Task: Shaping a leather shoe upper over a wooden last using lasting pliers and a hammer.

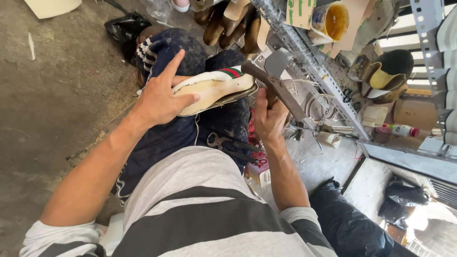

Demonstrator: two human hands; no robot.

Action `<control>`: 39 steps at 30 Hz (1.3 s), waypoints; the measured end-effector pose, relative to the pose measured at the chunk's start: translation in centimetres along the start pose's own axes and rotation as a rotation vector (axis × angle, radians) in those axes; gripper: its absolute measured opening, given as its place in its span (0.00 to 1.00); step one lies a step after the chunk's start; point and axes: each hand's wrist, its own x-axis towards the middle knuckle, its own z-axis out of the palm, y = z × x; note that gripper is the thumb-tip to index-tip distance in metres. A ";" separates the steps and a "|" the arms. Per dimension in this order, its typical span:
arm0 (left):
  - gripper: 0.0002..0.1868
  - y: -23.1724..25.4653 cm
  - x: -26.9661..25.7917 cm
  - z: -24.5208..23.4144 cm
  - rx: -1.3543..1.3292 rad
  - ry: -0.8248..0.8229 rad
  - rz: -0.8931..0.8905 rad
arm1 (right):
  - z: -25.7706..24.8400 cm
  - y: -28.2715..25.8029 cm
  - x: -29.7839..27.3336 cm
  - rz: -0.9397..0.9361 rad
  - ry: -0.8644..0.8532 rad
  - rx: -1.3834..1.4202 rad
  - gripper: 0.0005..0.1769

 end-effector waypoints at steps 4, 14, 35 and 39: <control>0.51 -0.9 0.0 0.1 0.008 0.030 0.016 | 0.0 0.3 0.2 -0.002 -0.062 -0.025 0.18; 0.43 -3.0 -0.2 2.6 0.497 0.362 0.705 | -4.1 -3.0 -0.6 0.275 -0.125 0.275 0.14; 0.42 -4.6 0.9 6.0 0.385 0.692 0.758 | -2.3 -10.1 3.1 -0.307 -0.501 -0.041 0.14; 0.41 -4.9 1.3 6.4 0.382 0.714 0.753 | -1.8 -9.9 2.9 -0.380 -0.457 -0.076 0.18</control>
